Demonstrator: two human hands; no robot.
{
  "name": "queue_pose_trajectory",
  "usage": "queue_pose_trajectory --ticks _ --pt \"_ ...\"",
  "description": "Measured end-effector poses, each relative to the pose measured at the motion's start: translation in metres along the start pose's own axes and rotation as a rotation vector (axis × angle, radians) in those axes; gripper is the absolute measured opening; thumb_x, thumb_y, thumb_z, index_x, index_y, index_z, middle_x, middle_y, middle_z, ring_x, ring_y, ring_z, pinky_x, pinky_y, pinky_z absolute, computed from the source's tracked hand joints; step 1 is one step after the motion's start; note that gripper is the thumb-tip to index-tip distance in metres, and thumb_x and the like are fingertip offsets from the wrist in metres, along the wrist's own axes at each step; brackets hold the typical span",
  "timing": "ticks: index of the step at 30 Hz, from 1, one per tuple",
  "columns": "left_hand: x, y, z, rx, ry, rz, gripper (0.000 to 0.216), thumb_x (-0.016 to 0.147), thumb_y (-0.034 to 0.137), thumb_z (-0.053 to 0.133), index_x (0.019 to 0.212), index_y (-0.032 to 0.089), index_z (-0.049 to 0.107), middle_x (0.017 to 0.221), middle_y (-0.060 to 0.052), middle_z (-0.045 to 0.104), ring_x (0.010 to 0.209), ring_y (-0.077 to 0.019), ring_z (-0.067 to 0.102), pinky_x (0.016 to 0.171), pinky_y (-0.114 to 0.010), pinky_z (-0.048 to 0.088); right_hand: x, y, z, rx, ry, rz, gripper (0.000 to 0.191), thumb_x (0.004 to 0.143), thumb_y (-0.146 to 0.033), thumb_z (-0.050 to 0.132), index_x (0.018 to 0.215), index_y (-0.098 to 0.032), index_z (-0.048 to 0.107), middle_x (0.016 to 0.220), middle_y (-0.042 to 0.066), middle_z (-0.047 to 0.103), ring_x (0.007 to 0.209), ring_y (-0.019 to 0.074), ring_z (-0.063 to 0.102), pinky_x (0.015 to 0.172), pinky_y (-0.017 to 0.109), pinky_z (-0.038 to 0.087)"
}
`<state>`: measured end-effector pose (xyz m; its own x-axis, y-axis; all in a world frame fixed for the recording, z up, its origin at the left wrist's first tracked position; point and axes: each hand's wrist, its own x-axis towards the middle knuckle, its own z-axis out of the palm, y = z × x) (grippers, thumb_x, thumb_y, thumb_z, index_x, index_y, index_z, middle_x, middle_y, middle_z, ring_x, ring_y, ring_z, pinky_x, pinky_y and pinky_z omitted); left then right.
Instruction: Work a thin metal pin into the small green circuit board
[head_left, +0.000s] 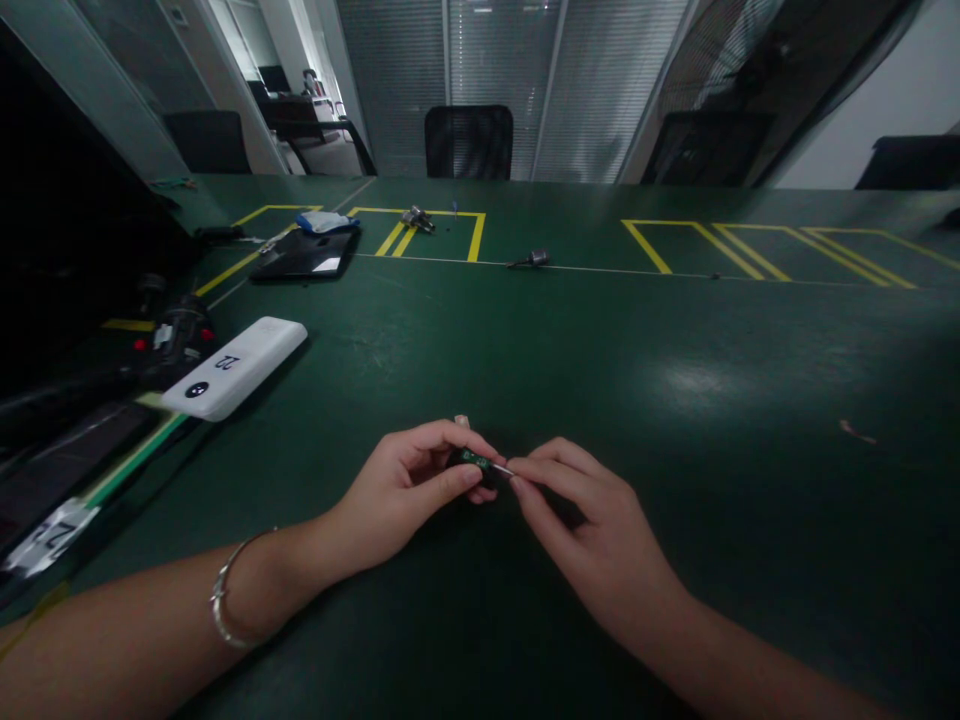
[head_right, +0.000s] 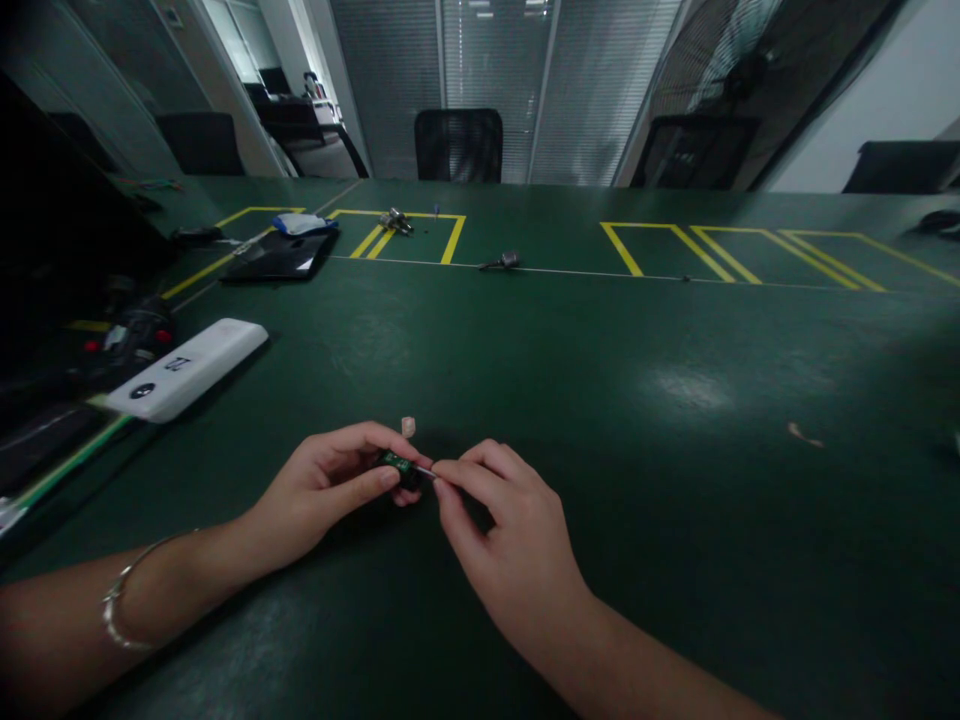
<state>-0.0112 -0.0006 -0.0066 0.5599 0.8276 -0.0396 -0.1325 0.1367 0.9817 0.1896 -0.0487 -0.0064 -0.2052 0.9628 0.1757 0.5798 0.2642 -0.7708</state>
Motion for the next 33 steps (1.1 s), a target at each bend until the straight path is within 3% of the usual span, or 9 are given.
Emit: queue_pose_trajectory --ticks 18,26,33 --pt "0.002 -0.010 -0.002 -0.206 -0.005 -0.008 0.014 0.087 0.011 0.067 0.101 0.014 0.070 0.100 -0.006 0.074 0.082 -0.0131 0.072 0.077 -0.023 0.058 0.000 0.002 0.004 0.085 0.027 0.011 0.020 0.094 -0.020 0.053 0.101 -0.023 0.071 0.090 0.004 0.063 0.081 0.0180 0.062 0.068 0.032 0.049" --pt "0.003 -0.008 0.001 -0.273 0.091 0.005 0.019 0.096 0.022 0.054 0.105 0.014 0.069 0.112 -0.011 0.071 0.093 -0.0173 0.069 0.085 -0.028 0.055 0.000 0.000 0.005 0.156 0.069 -0.024 0.017 0.094 -0.018 0.053 0.096 -0.020 0.070 0.088 0.003 0.063 0.079 0.0154 0.061 0.068 0.029 0.048" --pt "0.002 -0.015 -0.004 -0.197 -0.033 -0.010 0.016 0.092 0.013 0.060 0.106 0.016 0.066 0.127 -0.009 0.064 0.119 -0.0208 0.060 0.103 -0.033 0.046 0.001 0.001 0.006 0.202 0.040 -0.057 0.017 0.093 -0.017 0.054 0.098 -0.019 0.070 0.090 0.003 0.063 0.082 0.0151 0.062 0.071 0.028 0.050"
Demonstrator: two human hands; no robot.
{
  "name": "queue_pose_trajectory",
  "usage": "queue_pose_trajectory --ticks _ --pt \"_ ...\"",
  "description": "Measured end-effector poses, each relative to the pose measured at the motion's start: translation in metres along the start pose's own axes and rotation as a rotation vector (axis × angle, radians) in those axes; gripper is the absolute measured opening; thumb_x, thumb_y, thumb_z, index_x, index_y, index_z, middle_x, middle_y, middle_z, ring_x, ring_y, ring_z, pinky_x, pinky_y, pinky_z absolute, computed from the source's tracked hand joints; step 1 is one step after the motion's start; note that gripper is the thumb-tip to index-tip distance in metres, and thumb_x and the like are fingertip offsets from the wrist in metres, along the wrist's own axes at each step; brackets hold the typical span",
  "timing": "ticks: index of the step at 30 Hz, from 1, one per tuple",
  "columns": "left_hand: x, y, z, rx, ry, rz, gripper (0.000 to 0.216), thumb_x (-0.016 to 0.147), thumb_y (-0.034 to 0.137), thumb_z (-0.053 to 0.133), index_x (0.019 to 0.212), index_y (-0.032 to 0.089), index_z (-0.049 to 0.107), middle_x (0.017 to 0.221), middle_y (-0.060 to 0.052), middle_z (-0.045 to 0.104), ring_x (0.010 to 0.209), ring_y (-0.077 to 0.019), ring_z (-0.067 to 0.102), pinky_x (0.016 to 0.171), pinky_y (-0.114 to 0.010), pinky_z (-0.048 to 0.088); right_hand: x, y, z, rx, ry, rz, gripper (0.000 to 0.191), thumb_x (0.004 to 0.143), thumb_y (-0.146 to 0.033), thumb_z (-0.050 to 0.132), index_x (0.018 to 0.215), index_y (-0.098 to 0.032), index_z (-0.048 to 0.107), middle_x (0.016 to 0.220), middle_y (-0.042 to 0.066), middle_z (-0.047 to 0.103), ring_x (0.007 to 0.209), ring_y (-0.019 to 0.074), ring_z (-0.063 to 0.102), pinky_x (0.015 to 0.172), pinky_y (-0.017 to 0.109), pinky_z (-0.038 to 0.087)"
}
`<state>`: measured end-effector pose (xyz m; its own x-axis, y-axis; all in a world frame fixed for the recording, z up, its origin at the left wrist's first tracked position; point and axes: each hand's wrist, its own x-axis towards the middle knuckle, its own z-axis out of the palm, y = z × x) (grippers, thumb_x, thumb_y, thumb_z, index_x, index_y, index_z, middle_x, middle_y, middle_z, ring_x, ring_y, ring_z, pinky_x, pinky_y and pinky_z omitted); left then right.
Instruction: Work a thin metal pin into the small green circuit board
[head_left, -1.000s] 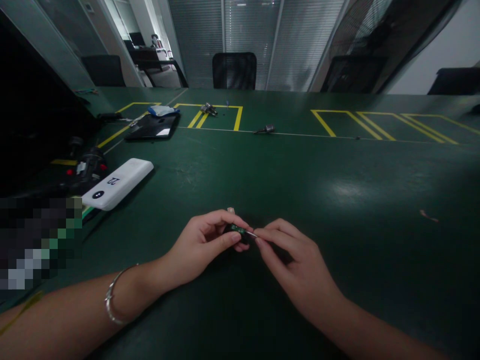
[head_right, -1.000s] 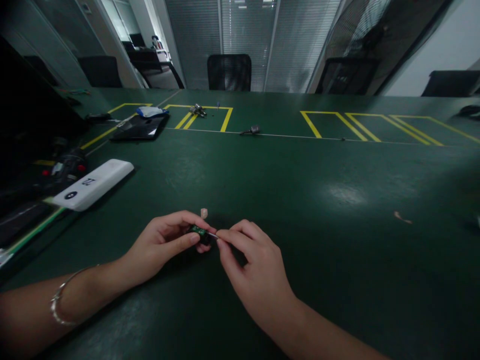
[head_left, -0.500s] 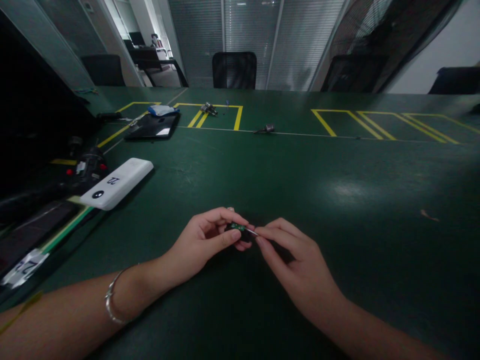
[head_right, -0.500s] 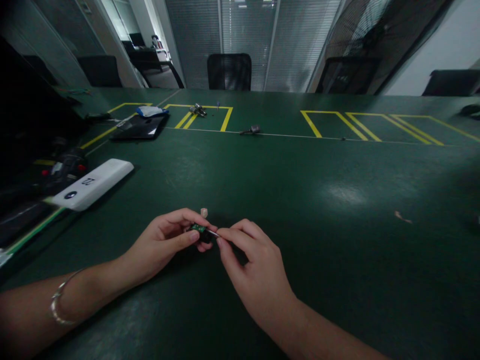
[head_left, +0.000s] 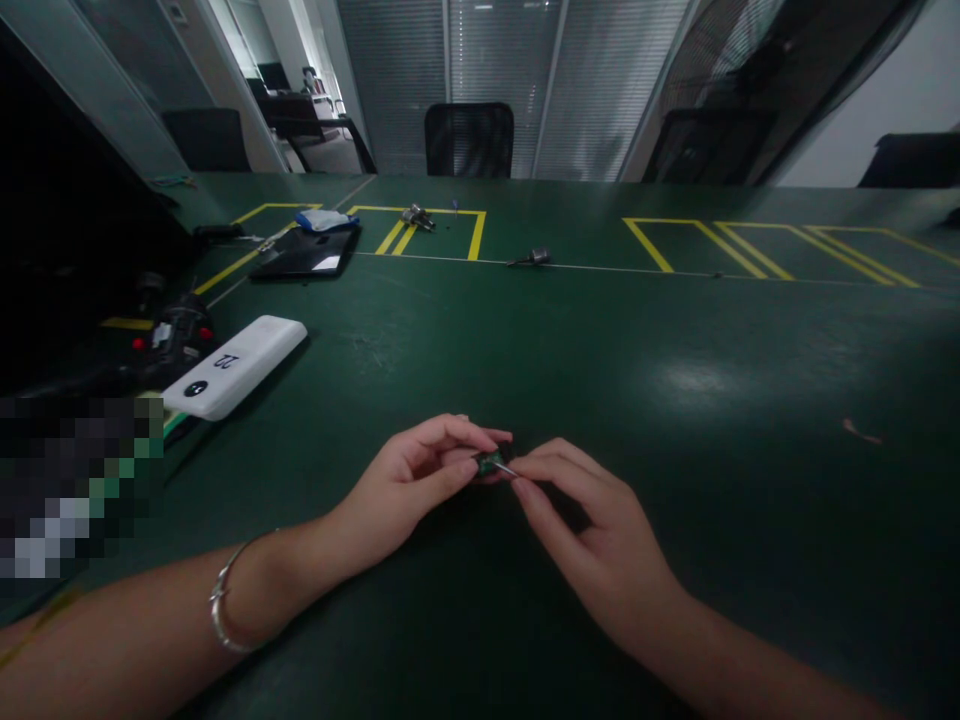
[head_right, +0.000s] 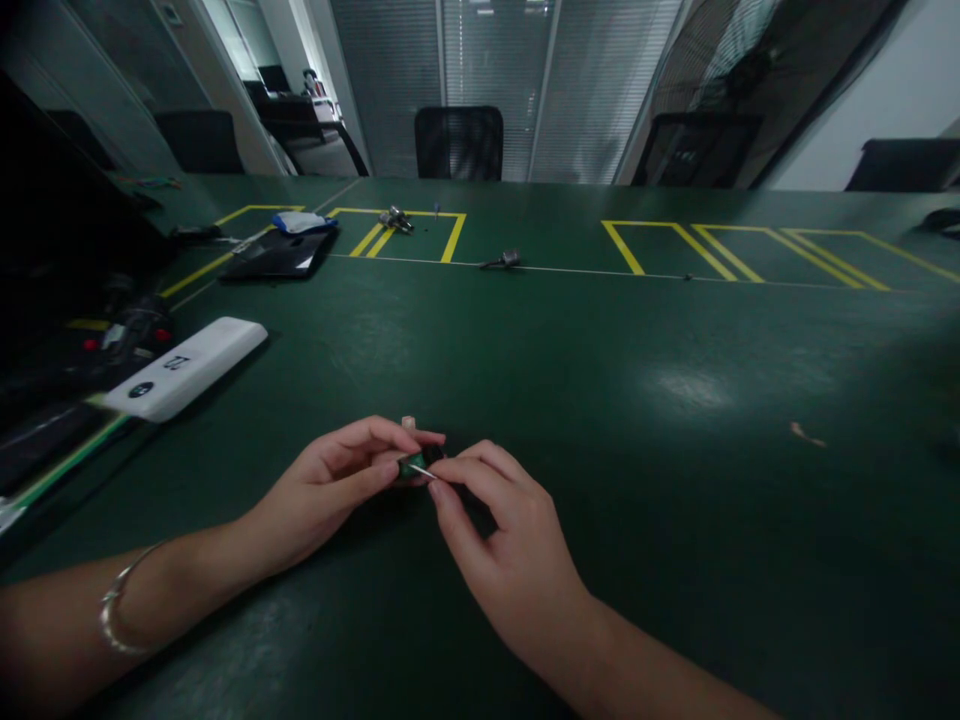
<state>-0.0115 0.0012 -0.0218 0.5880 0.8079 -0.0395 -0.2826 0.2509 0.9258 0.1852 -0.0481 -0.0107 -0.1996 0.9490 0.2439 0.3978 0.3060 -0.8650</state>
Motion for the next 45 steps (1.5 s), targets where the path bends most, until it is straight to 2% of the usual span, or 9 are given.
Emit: queue_pose_trajectory --ticks 4,9,14,20,24,30,35,40,45 --pt "0.001 -0.001 -0.001 -0.030 -0.055 -0.013 0.017 0.087 0.007 0.065 0.102 0.016 0.064 0.116 -0.005 0.068 0.110 -0.0148 0.064 0.099 -0.027 0.046 0.001 -0.001 -0.001 0.008 0.015 -0.001 0.016 0.093 -0.017 0.055 0.096 -0.021 0.070 0.087 0.002 0.063 0.081 0.0151 0.061 0.070 0.028 0.049" --pt "0.000 0.002 0.004 0.101 -0.053 -0.045 0.048 0.080 0.004 0.071 0.122 0.024 0.060 0.106 -0.001 0.067 0.091 -0.0107 0.065 0.081 -0.022 0.051 0.000 -0.001 -0.001 0.005 -0.009 -0.010 0.016 0.093 -0.016 0.055 0.095 -0.022 0.070 0.088 0.003 0.064 0.080 0.0154 0.061 0.068 0.028 0.049" --pt "-0.001 0.006 0.005 0.260 0.044 0.036 0.025 0.081 0.008 0.071 0.101 0.022 0.069 0.100 0.000 0.069 0.095 -0.0133 0.064 0.086 -0.025 0.050 0.001 -0.001 0.000 -0.013 0.011 -0.003 0.017 0.093 -0.018 0.055 0.095 -0.021 0.071 0.088 0.004 0.065 0.079 0.0158 0.062 0.067 0.028 0.049" --pt "0.002 0.006 0.001 0.353 0.176 0.072 0.020 0.082 0.012 0.071 0.100 0.020 0.073 0.101 -0.002 0.069 0.095 -0.0145 0.063 0.079 -0.022 0.051 -0.002 -0.002 -0.001 -0.075 0.030 0.023 0.018 0.093 -0.018 0.054 0.096 -0.021 0.071 0.085 0.003 0.064 0.077 0.0163 0.061 0.066 0.029 0.048" --pt "0.000 0.004 0.003 0.279 0.160 0.098 0.028 0.081 0.011 0.072 0.106 0.022 0.069 0.101 -0.002 0.070 0.091 -0.0136 0.065 0.077 -0.021 0.054 -0.002 -0.003 -0.002 -0.107 0.008 0.036 0.019 0.093 -0.019 0.053 0.098 -0.021 0.070 0.088 0.004 0.064 0.079 0.0171 0.062 0.067 0.030 0.049" --pt "-0.003 0.005 0.005 0.277 0.149 0.097 0.023 0.083 0.015 0.071 0.106 0.020 0.069 0.102 -0.004 0.070 0.083 -0.0128 0.067 0.074 -0.022 0.057 -0.001 -0.003 -0.003 -0.167 -0.005 0.053 0.019 0.094 -0.019 0.051 0.097 -0.020 0.070 0.090 0.005 0.065 0.081 0.0178 0.063 0.069 0.032 0.050" --pt "-0.005 0.009 0.008 0.389 0.135 0.096 0.017 0.090 0.019 0.064 0.106 0.017 0.070 0.104 -0.007 0.070 0.082 -0.0141 0.068 0.076 -0.025 0.057 -0.001 -0.003 -0.004 -0.198 -0.027 0.058 0.020 0.094 -0.019 0.051 0.099 -0.022 0.070 0.092 0.005 0.065 0.082 0.0186 0.063 0.069 0.033 0.051" --pt "-0.005 0.014 0.008 0.538 0.134 0.125 0.018 0.088 0.018 0.065 0.105 0.017 0.072 0.103 -0.007 0.073 0.086 -0.0170 0.068 0.078 -0.028 0.057 -0.001 -0.003 -0.005 -0.211 -0.016 0.041 0.020 0.093 -0.019 0.052 0.098 -0.023 0.070 0.089 0.004 0.065 0.080 0.0185 0.063 0.068 0.032 0.051" --pt "-0.005 0.012 0.008 0.452 0.132 0.067 0.019 0.087 0.018 0.068 0.105 0.017 0.072 0.104 -0.007 0.074 0.084 -0.0155 0.069 0.077 -0.026 0.057 -0.001 -0.004 -0.005 -0.173 -0.016 0.051 0.019 0.093 -0.019 0.052 0.096 -0.023 0.071 0.088 0.004 0.064 0.079 0.0182 0.062 0.067 0.031 0.050"
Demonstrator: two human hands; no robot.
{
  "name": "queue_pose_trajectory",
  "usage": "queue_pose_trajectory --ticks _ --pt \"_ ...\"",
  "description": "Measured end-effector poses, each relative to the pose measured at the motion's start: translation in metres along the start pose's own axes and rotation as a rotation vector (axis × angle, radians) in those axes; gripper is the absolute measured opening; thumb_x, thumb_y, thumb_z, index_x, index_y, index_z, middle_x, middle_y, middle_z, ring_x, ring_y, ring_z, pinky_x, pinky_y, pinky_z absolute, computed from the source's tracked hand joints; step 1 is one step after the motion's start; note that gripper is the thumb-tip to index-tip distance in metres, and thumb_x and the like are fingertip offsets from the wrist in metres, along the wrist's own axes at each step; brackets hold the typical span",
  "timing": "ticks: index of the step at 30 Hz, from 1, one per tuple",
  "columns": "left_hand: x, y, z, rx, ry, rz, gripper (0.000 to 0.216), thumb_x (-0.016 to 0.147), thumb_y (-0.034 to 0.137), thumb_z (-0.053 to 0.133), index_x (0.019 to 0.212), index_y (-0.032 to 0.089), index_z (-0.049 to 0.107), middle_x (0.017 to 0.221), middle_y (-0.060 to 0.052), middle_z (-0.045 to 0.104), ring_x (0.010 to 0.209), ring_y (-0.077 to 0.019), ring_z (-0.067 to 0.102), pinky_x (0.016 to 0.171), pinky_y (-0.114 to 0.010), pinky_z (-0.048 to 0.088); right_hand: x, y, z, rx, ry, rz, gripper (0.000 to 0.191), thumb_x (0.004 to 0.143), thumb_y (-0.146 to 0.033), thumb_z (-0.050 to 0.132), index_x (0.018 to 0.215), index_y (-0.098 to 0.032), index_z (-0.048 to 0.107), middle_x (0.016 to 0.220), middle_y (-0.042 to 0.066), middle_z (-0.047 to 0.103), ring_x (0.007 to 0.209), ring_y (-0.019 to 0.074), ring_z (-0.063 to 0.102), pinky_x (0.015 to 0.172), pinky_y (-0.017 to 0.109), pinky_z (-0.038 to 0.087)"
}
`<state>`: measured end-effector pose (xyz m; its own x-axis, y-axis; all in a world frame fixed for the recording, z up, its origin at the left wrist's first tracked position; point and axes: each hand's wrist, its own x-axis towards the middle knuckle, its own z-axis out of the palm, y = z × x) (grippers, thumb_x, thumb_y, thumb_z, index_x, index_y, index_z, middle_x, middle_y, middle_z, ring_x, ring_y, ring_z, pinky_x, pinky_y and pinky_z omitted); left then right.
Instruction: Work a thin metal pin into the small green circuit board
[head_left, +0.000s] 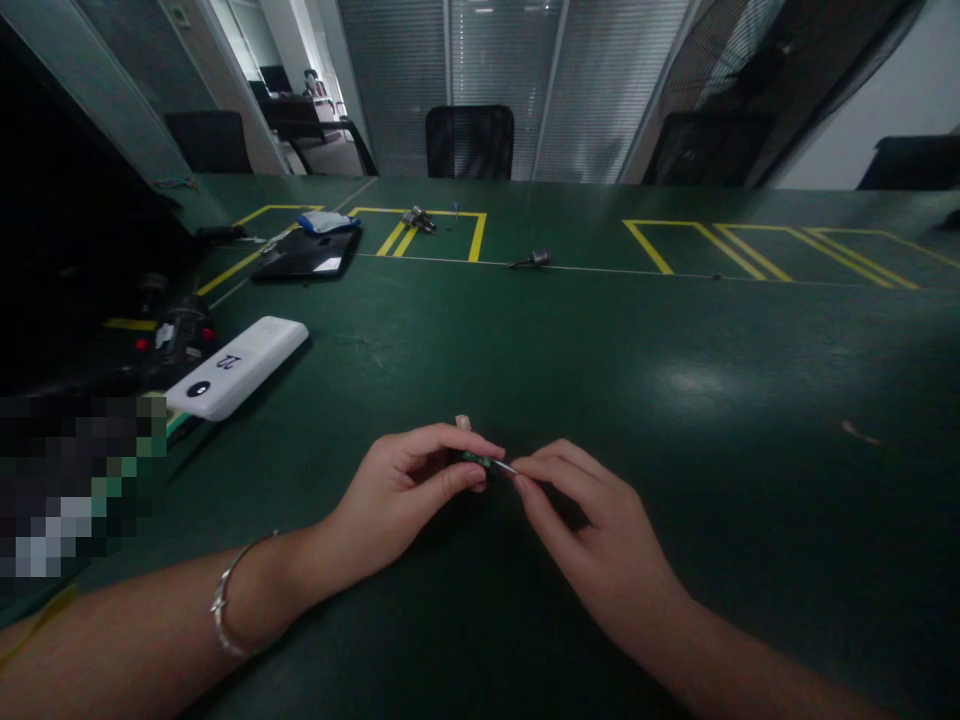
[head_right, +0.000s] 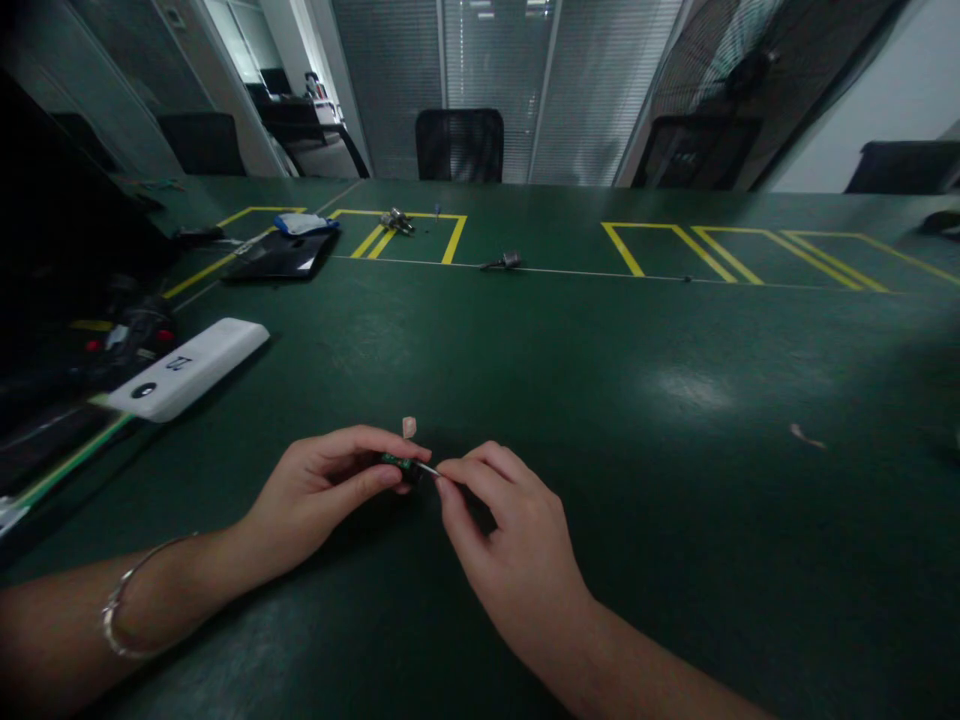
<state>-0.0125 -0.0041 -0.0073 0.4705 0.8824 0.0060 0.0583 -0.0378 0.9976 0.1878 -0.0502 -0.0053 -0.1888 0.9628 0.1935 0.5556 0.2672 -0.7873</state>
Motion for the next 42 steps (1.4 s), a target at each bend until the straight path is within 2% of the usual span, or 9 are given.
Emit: queue_pose_trajectory --ticks 8,12,15,17,20,23,37,40,42 --pt "0.002 0.000 0.001 -0.213 -0.010 -0.067 0.016 0.084 0.016 0.070 0.100 0.016 0.073 0.103 -0.007 0.075 0.080 -0.0141 0.070 0.076 -0.026 0.057 0.001 0.000 0.001 0.070 0.013 0.006 0.019 0.094 -0.020 0.052 0.097 -0.022 0.070 0.089 0.004 0.064 0.080 0.0179 0.062 0.067 0.031 0.050" --pt "0.003 0.001 0.001 -0.211 0.001 -0.053 0.014 0.086 0.016 0.068 0.099 0.015 0.072 0.102 -0.006 0.074 0.078 -0.0136 0.069 0.076 -0.026 0.057 0.000 -0.001 0.001 0.067 0.008 0.014 0.018 0.093 -0.020 0.053 0.096 -0.023 0.071 0.088 0.004 0.064 0.079 0.0179 0.062 0.066 0.031 0.049" --pt "0.002 -0.001 -0.001 -0.099 0.025 -0.006 0.014 0.090 0.021 0.063 0.101 0.016 0.070 0.102 -0.007 0.072 0.084 -0.0162 0.067 0.077 -0.028 0.055 0.000 -0.001 0.002 0.074 0.024 0.016 0.018 0.093 -0.021 0.053 0.095 -0.022 0.071 0.088 0.004 0.064 0.078 0.0174 0.062 0.065 0.030 0.049" --pt "0.002 -0.002 -0.003 0.055 -0.003 0.041 0.014 0.092 0.022 0.060 0.102 0.017 0.069 0.101 -0.007 0.071 0.092 -0.0189 0.066 0.084 -0.032 0.053 0.000 -0.001 0.002 0.089 0.044 0.017 0.017 0.093 -0.020 0.053 0.096 -0.023 0.070 0.088 0.004 0.065 0.078 0.0171 0.062 0.066 0.030 0.050" --pt "0.001 -0.003 -0.005 0.340 -0.140 0.158 0.014 0.092 0.022 0.058 0.100 0.020 0.069 0.097 -0.004 0.070 0.100 -0.0208 0.062 0.103 -0.041 0.041 0.000 0.000 0.004 0.110 0.065 0.013 0.017 0.093 -0.020 0.054 0.095 -0.023 0.071 0.088 0.003 0.065 0.080 0.0169 0.063 0.068 0.029 0.050" --pt "0.001 -0.002 -0.005 0.528 -0.235 0.232 0.013 0.093 0.021 0.056 0.099 0.022 0.067 0.097 -0.004 0.069 0.102 -0.0216 0.057 0.106 -0.043 0.035 -0.001 -0.001 0.004 0.120 0.075 0.015 0.016 0.093 -0.019 0.055 0.094 -0.023 0.071 0.087 0.003 0.065 0.080 0.0166 0.063 0.068 0.029 0.050" --pt "-0.001 0.007 0.000 0.758 -0.298 0.242 0.017 0.095 0.023 0.051 0.103 0.024 0.066 0.110 -0.007 0.059 0.110 -0.0246 0.048 0.104 -0.044 0.035 0.000 -0.006 0.002 0.103 0.046 0.009 0.016 0.094 -0.020 0.053 0.092 -0.023 0.069 0.086 0.003 0.064 0.080 0.0174 0.063 0.069 0.030 0.050" --pt "-0.001 0.007 0.002 0.757 -0.263 0.235 0.018 0.094 0.028 0.055 0.110 0.023 0.062 0.116 -0.008 0.057 0.112 -0.0262 0.047 0.101 -0.044 0.037 0.000 -0.006 0.001 0.081 0.024 0.019 0.016 0.094 -0.021 0.053 0.095 -0.022 0.069 0.089 0.004 0.065 0.082 0.0180 0.063 0.071 0.031 0.051" --pt "-0.001 0.007 0.003 0.765 -0.214 0.221 0.028 0.090 0.037 0.061 0.113 0.021 0.058 0.117 -0.010 0.057 0.112 -0.0280 0.046 0.098 -0.045 0.038 0.000 -0.005 0.000 0.056 0.005 0.020 0.016 0.094 -0.021 0.052 0.095 -0.022 0.068 0.090 0.004 0.065 0.084 0.0183 0.063 0.072 0.033 0.051"
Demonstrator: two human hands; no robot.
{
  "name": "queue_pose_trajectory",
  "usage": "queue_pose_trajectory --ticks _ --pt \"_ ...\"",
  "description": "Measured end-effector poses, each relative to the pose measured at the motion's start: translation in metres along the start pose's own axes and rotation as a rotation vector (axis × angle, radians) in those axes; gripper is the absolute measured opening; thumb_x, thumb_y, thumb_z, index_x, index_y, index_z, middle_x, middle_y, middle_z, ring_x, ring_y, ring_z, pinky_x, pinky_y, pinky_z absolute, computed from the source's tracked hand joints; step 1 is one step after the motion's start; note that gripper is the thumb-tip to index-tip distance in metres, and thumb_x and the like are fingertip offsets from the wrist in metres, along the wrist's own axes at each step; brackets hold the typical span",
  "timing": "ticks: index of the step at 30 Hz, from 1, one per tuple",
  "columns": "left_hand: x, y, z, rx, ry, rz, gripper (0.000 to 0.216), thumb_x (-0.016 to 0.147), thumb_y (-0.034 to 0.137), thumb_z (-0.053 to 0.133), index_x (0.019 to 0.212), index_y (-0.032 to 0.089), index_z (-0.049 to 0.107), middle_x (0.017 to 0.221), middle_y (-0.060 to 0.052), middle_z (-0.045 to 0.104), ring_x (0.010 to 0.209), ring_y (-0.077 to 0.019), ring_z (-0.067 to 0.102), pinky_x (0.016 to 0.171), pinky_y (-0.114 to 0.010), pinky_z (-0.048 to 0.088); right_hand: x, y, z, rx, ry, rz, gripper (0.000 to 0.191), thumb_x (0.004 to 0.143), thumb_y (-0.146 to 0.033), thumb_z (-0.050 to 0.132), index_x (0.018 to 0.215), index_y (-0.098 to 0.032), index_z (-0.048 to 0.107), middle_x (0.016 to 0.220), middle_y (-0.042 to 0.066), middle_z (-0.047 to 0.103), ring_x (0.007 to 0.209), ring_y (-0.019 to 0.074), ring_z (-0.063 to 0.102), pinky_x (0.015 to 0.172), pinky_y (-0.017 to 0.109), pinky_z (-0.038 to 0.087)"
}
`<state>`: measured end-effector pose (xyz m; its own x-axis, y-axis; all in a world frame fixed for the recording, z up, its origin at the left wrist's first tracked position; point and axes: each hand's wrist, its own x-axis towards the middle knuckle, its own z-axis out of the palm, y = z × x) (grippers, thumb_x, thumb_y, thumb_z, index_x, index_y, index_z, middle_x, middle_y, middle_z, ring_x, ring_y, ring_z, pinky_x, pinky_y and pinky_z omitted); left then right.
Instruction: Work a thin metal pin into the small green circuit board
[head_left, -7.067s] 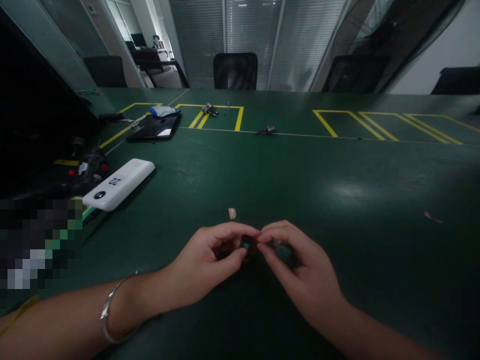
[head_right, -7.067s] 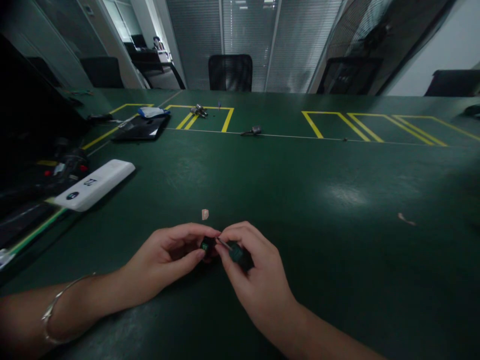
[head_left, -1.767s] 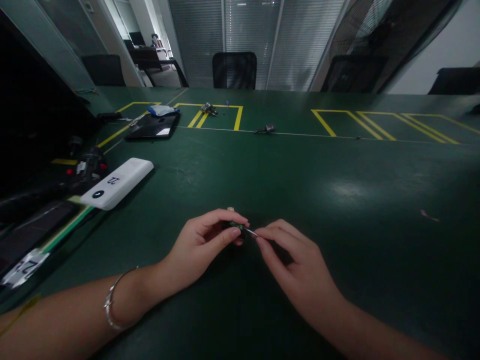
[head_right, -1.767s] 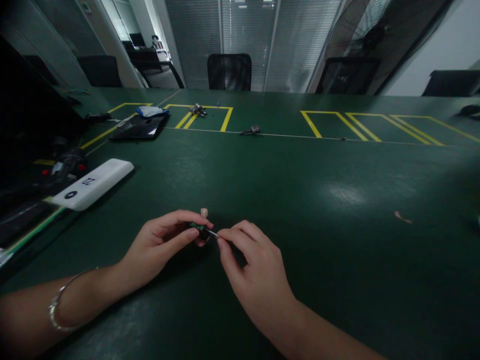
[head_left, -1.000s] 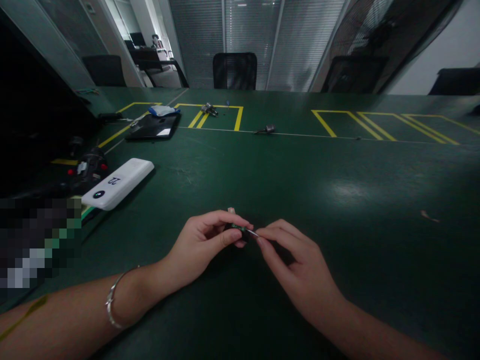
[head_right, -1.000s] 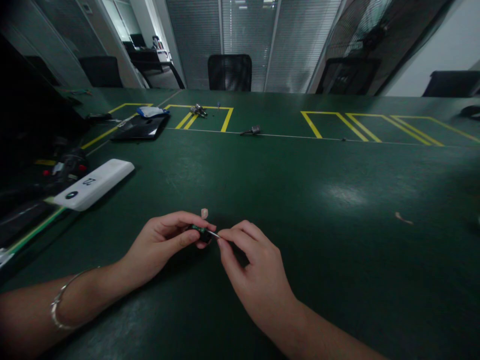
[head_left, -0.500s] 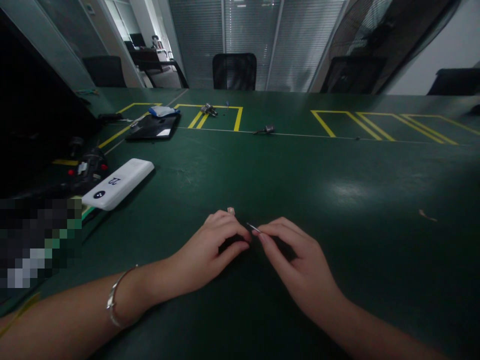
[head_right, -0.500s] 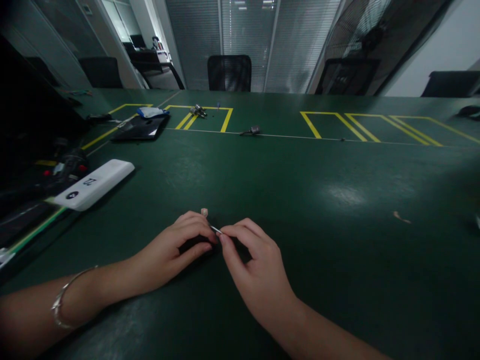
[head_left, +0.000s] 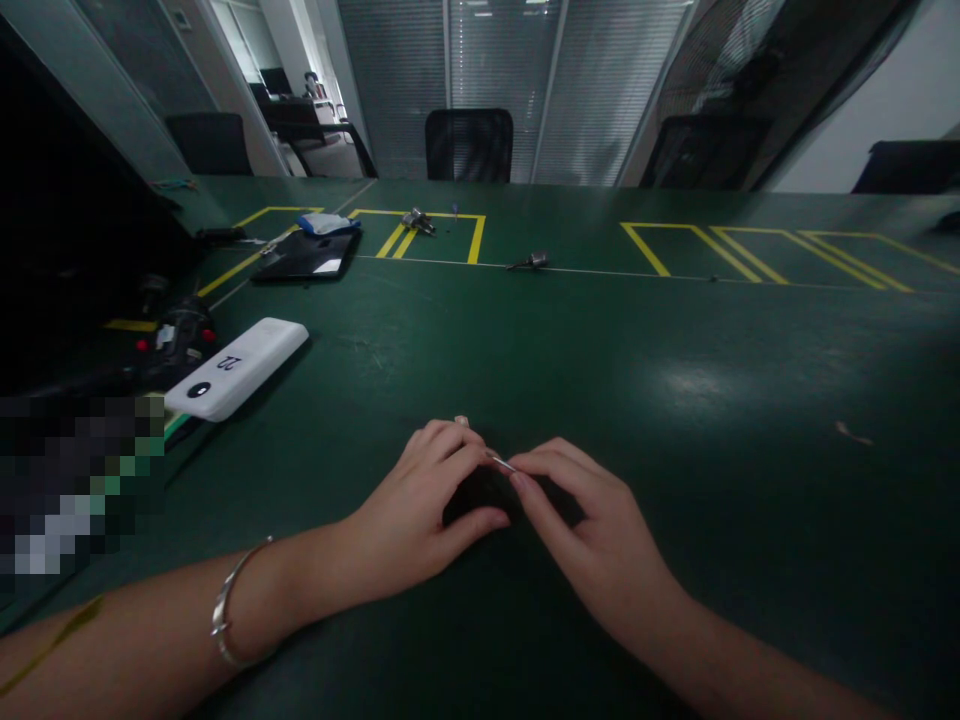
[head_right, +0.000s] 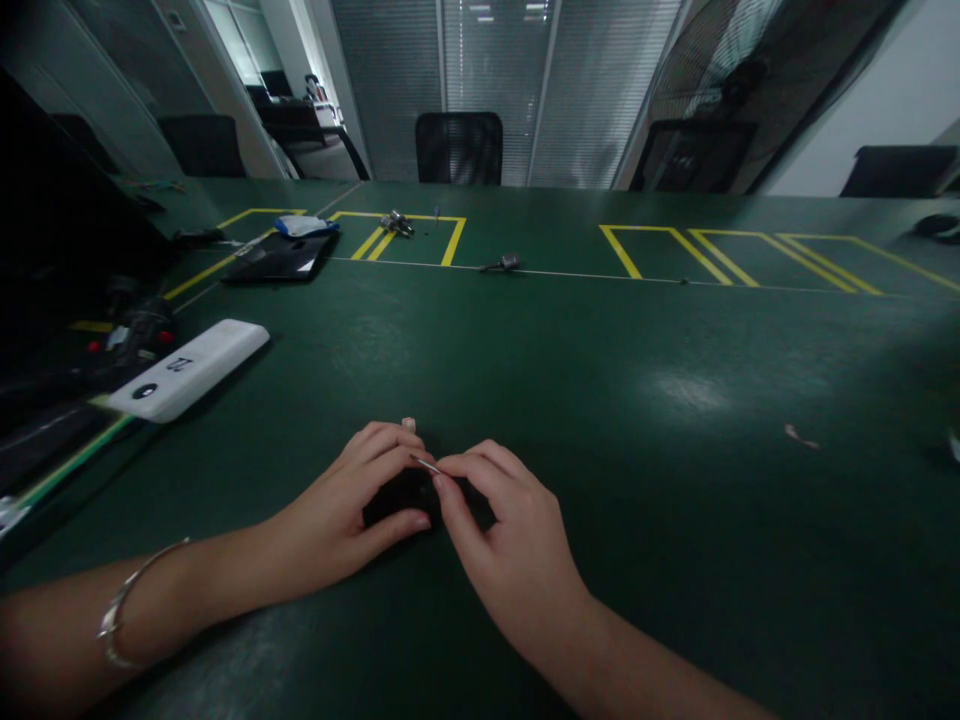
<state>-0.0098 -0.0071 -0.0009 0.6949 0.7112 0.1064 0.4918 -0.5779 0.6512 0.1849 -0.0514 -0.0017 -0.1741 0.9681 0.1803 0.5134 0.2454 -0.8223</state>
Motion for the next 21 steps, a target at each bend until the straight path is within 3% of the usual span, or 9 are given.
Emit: queue_pose_trajectory --ticks 4,7,13,21 --pt "0.0000 0.0013 0.0019 0.061 0.033 -0.062 0.054 0.078 0.059 0.068 0.110 0.017 0.055 0.114 -0.014 0.057 0.108 -0.0324 0.048 0.092 -0.049 0.040 0.0010 0.0021 0.0000 -0.073 -0.025 0.003 0.013 0.091 -0.018 0.056 0.096 -0.021 0.067 0.092 0.004 0.065 0.086 0.0201 0.063 0.074 0.035 0.051" --pt "-0.0016 0.0006 0.0027 0.125 0.031 -0.070 0.062 0.070 0.065 0.071 0.106 0.016 0.056 0.117 -0.016 0.056 0.109 -0.0361 0.046 0.091 -0.052 0.039 0.0011 0.0025 0.0000 -0.140 -0.047 0.021 0.018 0.088 -0.011 0.056 0.100 -0.021 0.066 0.095 0.005 0.065 0.088 0.0216 0.063 0.074 0.037 0.051" --pt "-0.0016 0.0016 0.0023 0.159 0.010 -0.035 0.030 0.081 0.035 0.068 0.103 0.019 0.055 0.114 -0.012 0.059 0.110 -0.0335 0.046 0.092 -0.049 0.038 0.0013 0.0053 0.0002 -0.141 -0.087 -0.031 0.034 0.084 -0.003 0.053 0.110 -0.024 0.062 0.105 0.004 0.066 0.096 0.0217 0.062 0.082 0.039 0.051" --pt "-0.0015 0.0052 0.0029 0.076 -0.001 0.030 0.026 0.077 0.019 0.062 0.101 0.018 0.054 0.106 -0.008 0.058 0.105 -0.0259 0.049 0.099 -0.045 0.035 0.0003 0.0090 0.0009 -0.228 -0.116 -0.064 0.040 0.085 -0.006 0.052 0.120 -0.024 0.057 0.111 0.004 0.070 0.096 0.0235 0.062 0.086 0.044 0.049"
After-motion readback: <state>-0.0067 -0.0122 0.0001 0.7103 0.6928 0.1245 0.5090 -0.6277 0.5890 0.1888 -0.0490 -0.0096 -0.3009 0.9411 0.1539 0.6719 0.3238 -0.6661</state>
